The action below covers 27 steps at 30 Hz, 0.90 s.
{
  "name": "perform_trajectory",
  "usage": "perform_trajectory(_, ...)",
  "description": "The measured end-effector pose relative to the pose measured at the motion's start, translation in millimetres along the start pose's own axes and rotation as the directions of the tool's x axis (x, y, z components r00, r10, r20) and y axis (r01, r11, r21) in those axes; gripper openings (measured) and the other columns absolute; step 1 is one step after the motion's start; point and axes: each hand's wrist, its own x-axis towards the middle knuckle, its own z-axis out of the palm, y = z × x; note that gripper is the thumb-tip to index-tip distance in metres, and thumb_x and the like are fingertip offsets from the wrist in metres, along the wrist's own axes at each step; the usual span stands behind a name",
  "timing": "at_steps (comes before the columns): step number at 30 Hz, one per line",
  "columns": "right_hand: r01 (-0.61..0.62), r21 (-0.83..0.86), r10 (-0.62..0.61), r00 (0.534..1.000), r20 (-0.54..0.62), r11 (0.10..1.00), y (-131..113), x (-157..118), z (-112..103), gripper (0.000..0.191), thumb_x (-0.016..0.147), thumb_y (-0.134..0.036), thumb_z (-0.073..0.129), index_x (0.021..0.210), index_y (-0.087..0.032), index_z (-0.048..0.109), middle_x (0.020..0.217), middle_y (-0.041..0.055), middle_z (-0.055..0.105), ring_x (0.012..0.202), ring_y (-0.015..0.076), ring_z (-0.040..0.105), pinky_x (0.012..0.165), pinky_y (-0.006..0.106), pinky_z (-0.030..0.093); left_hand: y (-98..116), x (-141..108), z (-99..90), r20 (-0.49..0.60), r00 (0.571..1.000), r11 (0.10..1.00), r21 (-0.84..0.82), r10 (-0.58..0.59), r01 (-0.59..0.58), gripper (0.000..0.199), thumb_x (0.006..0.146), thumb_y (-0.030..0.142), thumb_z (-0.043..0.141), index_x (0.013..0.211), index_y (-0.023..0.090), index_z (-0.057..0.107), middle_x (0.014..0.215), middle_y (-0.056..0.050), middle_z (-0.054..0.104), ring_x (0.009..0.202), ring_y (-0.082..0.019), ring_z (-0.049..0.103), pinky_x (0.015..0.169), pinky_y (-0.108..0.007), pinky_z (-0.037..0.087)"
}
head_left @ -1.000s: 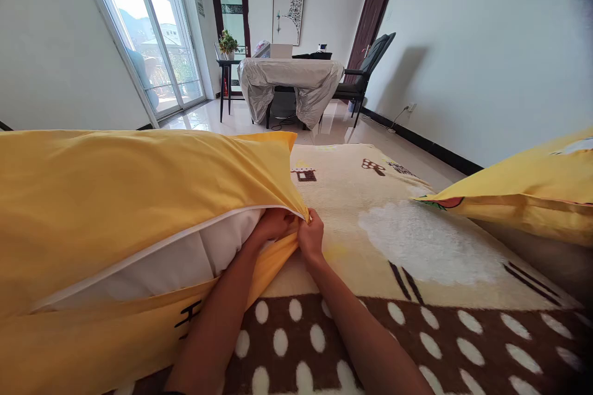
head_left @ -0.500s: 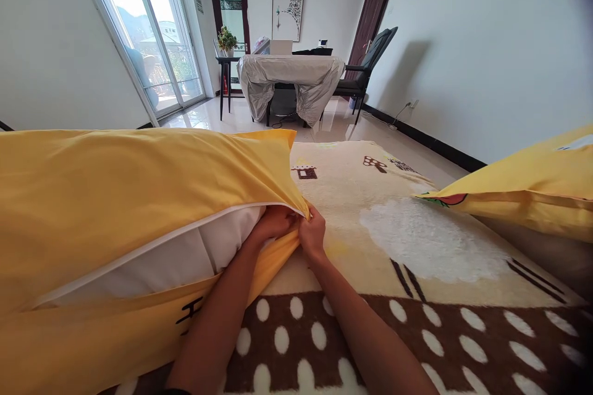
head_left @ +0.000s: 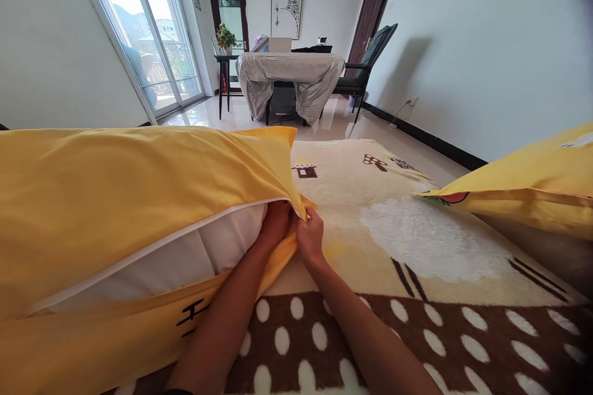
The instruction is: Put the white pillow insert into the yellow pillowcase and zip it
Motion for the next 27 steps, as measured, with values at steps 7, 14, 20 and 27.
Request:
perform_trajectory(7, 0.033, -0.101, -0.032, 0.999, 0.004, 0.994, 1.0, 5.3, -7.6, 0.014, 0.067, -0.029, 0.046, 0.070, -0.019, 0.055, 0.073, 0.0042, 0.056, 0.069, 0.0190, 0.049, 0.066, 0.030, 0.037, 3.0, 2.6, 2.1, -0.064, 0.990, 0.943, -0.316, -0.127, 0.101, 0.018, 0.073, 0.014, 0.049, 0.071, 0.010, 0.066, 0.076, -0.006, 0.069, 0.076, -0.020, 0.062, 0.067, -0.028, 0.047)
perform_trajectory(14, 0.058, -0.100, -0.048, 0.994, 0.101, 0.993, -1.0, 13.9, -15.6, 0.020, 0.069, -0.035, 0.048, 0.072, -0.017, 0.057, 0.073, 0.0044, 0.058, 0.070, 0.0193, 0.050, 0.066, 0.030, 0.036, -0.4, 3.5, 0.9, -0.011, 0.992, 0.878, -0.467, -0.123, 0.104, 0.020, 0.071, 0.018, 0.050, 0.076, 0.011, 0.068, 0.079, -0.005, 0.071, 0.076, -0.019, 0.063, 0.072, -0.028, 0.049)
perform_trajectory(20, 0.057, -0.027, -0.047, 0.960, 0.275, 0.998, -5.4, 17.0, -19.6, 0.025, 0.071, -0.041, 0.050, 0.073, -0.017, 0.057, 0.067, 0.0006, 0.055, 0.064, 0.0157, 0.047, 0.060, 0.026, 0.036, -1.3, 4.4, 1.5, 0.028, 0.996, 0.926, -0.368, -0.084, 0.088, 0.022, 0.067, 0.009, 0.044, 0.070, 0.011, 0.066, 0.080, -0.005, 0.070, 0.080, -0.018, 0.061, 0.073, -0.028, 0.049)
perform_trajectory(27, 0.019, -0.015, -0.011, 0.910, 0.415, 1.000, -1.6, 22.4, -24.7, 0.025, 0.068, -0.042, 0.055, 0.069, -0.018, 0.057, 0.063, -0.0010, 0.053, 0.063, 0.0145, 0.045, 0.057, 0.024, 0.035, -6.1, 2.1, 8.9, 0.053, 0.997, 0.995, -0.071, -0.059, 0.063, 0.019, 0.070, 0.011, 0.050, 0.082, 0.011, 0.065, 0.096, -0.012, 0.065, 0.097, -0.026, 0.053, 0.091, -0.042, 0.041)
